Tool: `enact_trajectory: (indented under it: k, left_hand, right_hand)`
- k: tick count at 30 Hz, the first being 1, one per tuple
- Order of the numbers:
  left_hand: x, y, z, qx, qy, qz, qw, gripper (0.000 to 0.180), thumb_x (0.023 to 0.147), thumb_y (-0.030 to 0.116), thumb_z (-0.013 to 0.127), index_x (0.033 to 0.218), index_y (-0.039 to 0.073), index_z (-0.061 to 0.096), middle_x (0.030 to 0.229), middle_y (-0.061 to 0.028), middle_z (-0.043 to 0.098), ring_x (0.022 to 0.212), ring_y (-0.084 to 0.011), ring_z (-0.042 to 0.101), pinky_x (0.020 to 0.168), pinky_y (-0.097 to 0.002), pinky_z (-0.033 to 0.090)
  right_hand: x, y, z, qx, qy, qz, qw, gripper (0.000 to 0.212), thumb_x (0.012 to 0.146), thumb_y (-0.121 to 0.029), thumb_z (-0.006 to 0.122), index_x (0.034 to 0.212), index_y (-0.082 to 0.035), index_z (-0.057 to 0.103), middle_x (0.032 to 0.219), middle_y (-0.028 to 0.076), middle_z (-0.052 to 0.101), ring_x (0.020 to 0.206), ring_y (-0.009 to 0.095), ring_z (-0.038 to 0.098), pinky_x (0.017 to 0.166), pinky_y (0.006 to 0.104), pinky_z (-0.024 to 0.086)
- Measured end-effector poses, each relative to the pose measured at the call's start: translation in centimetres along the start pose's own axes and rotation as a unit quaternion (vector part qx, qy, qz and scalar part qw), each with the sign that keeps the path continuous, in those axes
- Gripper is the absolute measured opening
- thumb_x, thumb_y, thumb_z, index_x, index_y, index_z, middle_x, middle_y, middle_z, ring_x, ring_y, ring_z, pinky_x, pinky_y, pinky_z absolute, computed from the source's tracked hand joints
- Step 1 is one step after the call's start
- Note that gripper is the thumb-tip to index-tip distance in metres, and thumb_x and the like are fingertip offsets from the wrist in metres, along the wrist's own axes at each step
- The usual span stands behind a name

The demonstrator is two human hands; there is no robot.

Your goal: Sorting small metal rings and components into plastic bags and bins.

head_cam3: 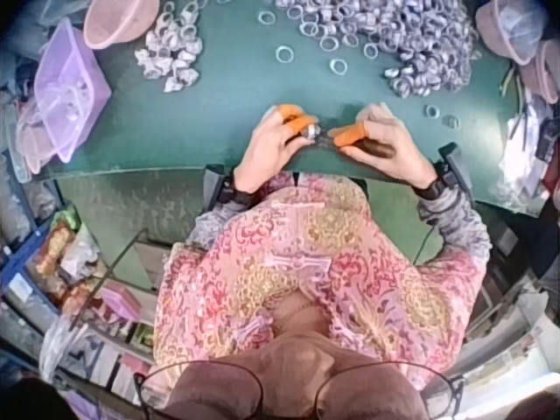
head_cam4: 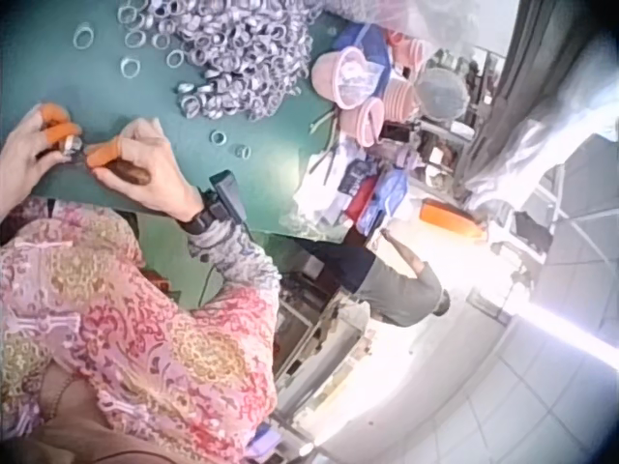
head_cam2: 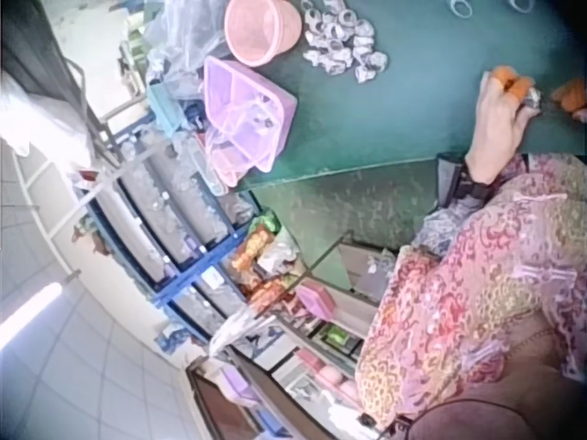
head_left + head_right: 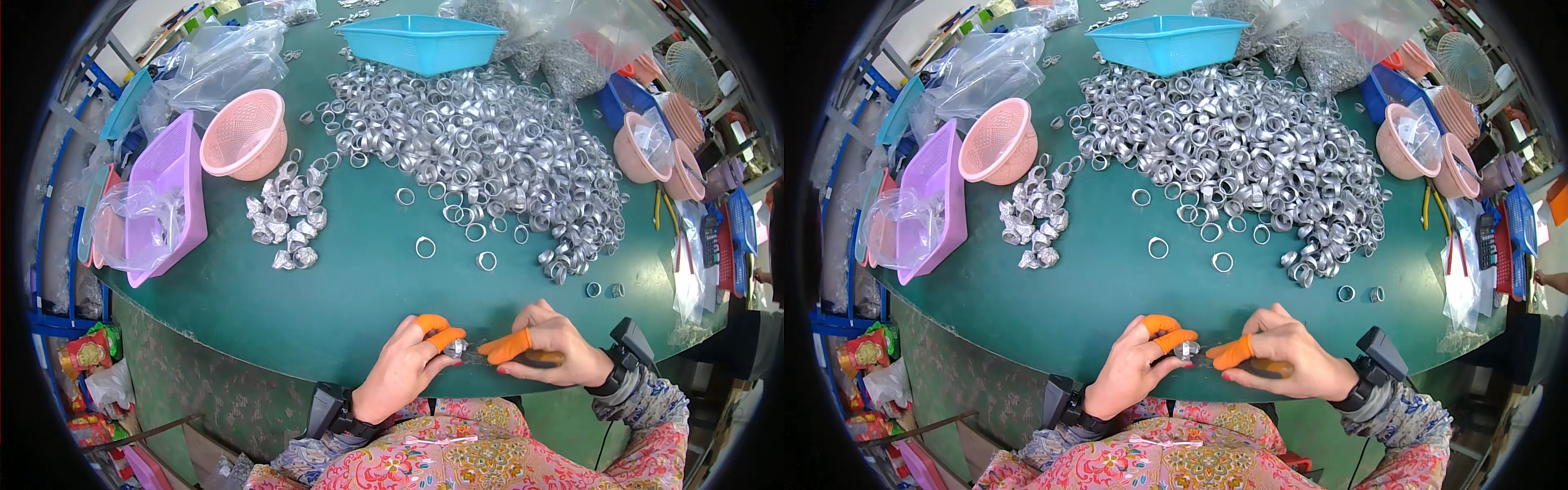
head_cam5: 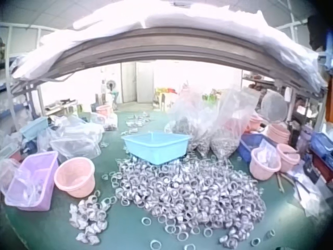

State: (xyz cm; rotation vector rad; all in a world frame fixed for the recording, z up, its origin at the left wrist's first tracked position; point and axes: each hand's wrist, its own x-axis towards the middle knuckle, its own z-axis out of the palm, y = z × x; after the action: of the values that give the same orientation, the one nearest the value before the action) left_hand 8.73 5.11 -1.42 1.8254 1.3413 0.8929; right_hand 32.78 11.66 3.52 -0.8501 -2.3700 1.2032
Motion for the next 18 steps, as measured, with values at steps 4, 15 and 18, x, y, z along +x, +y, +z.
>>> enact_trajectory:
  k: [4, 15, 18]
  left_hand:
    - [0.0, 0.0, -0.3, -0.012, -0.018, -0.013, 1.000, 0.038, 0.073, 0.009, 0.076, 0.110, 0.010, 0.068, 0.106, -0.0091, 0.058, 0.094, -0.0277, 0.057, 0.079, -0.0361, 0.049]
    - [0.3, 0.1, -0.1, -0.014, 0.001, -0.014, 1.000, 0.039, 0.072, 0.001, 0.073, 0.110, 0.010, 0.068, 0.106, -0.0091, 0.058, 0.094, -0.0275, 0.057, 0.078, -0.0356, 0.050]
    - [0.2, 0.0, 0.1, -0.011, -0.001, -0.019, 1.000, 0.039, 0.072, 0.002, 0.073, 0.110, 0.010, 0.068, 0.106, -0.0092, 0.058, 0.094, -0.0275, 0.057, 0.078, -0.0355, 0.050]
  right_hand:
    - [-0.6, -0.4, 1.0, -0.190, 0.019, -0.158, 0.969, 0.024, 0.074, -0.017, 0.078, 0.097, -0.021, 0.070, 0.104, -0.007, 0.068, 0.081, 0.012, 0.051, 0.067, 0.0298, 0.033]
    - [-1.9, -0.2, 2.6, -0.347, 0.074, -0.215, 0.910, 0.012, 0.078, -0.020, 0.072, 0.088, -0.022, 0.065, 0.113, -0.009, 0.068, 0.085, 0.008, 0.051, 0.069, 0.0261, 0.031]
    - [-1.6, -0.1, 2.3, -0.343, 0.065, -0.232, 0.908, 0.013, 0.077, -0.019, 0.073, 0.087, -0.022, 0.065, 0.113, -0.009, 0.068, 0.084, 0.008, 0.051, 0.069, 0.0261, 0.031]
